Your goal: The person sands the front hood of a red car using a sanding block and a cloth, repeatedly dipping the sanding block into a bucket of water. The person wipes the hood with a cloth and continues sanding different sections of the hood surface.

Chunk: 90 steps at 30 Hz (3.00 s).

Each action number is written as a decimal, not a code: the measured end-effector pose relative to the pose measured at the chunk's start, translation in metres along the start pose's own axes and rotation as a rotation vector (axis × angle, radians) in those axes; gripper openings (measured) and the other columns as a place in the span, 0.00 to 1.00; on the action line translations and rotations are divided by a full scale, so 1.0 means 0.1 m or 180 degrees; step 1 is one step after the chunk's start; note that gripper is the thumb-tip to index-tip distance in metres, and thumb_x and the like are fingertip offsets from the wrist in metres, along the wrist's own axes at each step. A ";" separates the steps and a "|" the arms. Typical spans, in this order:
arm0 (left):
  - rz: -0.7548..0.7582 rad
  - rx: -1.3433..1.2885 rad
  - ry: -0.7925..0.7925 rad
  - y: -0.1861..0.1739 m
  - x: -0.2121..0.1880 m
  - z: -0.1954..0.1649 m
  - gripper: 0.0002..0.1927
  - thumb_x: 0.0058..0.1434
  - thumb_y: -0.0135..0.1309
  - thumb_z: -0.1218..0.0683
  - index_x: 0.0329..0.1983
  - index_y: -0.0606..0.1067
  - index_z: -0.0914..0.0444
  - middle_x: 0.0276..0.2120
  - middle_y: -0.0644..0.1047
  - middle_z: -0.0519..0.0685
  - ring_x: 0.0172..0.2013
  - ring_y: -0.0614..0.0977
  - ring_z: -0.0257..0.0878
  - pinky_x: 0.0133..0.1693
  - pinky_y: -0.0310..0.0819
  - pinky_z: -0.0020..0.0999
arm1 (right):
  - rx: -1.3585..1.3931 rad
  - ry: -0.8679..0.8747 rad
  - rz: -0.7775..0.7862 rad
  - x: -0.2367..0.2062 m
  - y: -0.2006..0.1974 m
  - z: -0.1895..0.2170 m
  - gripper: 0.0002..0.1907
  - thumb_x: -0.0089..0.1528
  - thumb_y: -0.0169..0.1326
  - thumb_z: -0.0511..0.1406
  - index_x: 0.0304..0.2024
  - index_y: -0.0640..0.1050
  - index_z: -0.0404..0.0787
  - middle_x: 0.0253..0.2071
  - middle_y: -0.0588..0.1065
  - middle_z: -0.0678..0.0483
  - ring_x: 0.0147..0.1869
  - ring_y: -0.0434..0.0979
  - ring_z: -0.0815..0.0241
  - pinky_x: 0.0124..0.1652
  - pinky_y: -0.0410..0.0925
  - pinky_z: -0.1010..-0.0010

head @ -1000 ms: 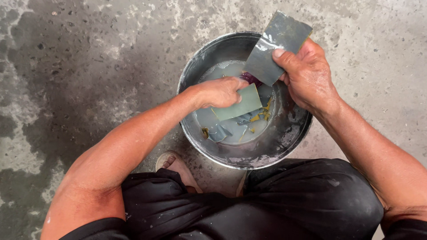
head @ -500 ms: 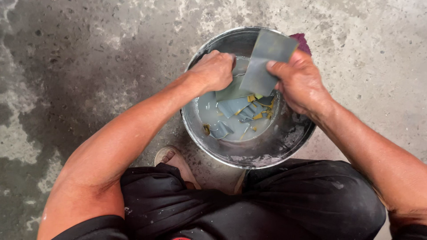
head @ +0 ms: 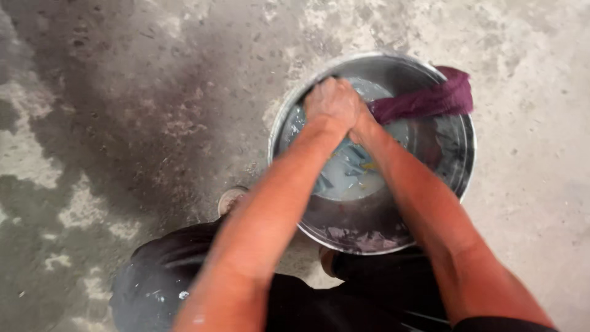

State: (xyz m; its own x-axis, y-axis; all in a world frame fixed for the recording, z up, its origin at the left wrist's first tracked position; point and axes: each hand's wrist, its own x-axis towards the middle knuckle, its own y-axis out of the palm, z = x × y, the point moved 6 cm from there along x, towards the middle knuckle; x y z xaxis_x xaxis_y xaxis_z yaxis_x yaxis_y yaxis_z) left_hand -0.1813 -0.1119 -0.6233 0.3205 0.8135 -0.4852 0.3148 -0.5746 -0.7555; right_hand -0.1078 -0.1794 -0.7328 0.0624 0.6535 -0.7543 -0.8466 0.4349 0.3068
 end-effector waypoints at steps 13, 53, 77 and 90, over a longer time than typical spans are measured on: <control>0.0400 -0.0647 -0.0517 0.61 0.30 0.32 0.16 0.65 0.48 0.51 0.44 0.80 0.68 0.42 0.82 0.66 0.43 0.84 0.59 0.46 0.79 0.52 | 0.1253 0.0385 -0.0749 0.05 -0.01 -0.12 0.14 0.63 0.53 0.37 0.45 0.79 0.33 0.43 0.79 0.45 0.45 0.81 0.48 0.45 0.75 0.53; -0.3487 0.1978 -0.1137 -8.84 -6.04 2.04 0.50 0.63 0.43 0.27 0.78 0.56 0.64 0.78 0.53 0.55 0.77 0.49 0.51 0.73 0.39 0.54 | -0.0500 -0.1831 0.2814 -6.31 8.87 4.04 0.23 0.74 0.46 0.43 0.57 0.67 0.27 0.60 0.70 0.38 0.65 0.74 0.42 0.69 0.66 0.35; -0.3951 0.0841 -0.1402 -10.14 -6.92 3.45 0.40 0.74 0.46 0.36 0.73 0.63 0.73 0.73 0.61 0.64 0.74 0.57 0.57 0.71 0.46 0.55 | -0.4443 -0.6913 0.2262 -6.18 11.55 4.03 0.23 0.78 0.52 0.37 0.71 0.67 0.30 0.70 0.67 0.35 0.73 0.67 0.34 0.69 0.61 0.49; -0.3969 0.0813 -0.1556 -10.07 -6.84 3.54 0.41 0.72 0.45 0.34 0.73 0.62 0.72 0.73 0.60 0.63 0.74 0.55 0.55 0.70 0.46 0.55 | -0.4634 -0.6660 0.3545 -6.15 10.84 4.11 0.26 0.70 0.49 0.30 0.70 0.69 0.31 0.73 0.67 0.35 0.79 0.63 0.36 0.74 0.57 0.48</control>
State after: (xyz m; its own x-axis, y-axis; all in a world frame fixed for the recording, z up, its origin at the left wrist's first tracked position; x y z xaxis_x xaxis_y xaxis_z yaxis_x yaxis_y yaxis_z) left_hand -1.0339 -0.0581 0.3134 -0.4155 0.7542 0.5085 -0.0299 0.5474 -0.8363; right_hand -0.8472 0.1445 0.3023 -0.8642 0.0406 0.5015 -0.5019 -0.0002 -0.8649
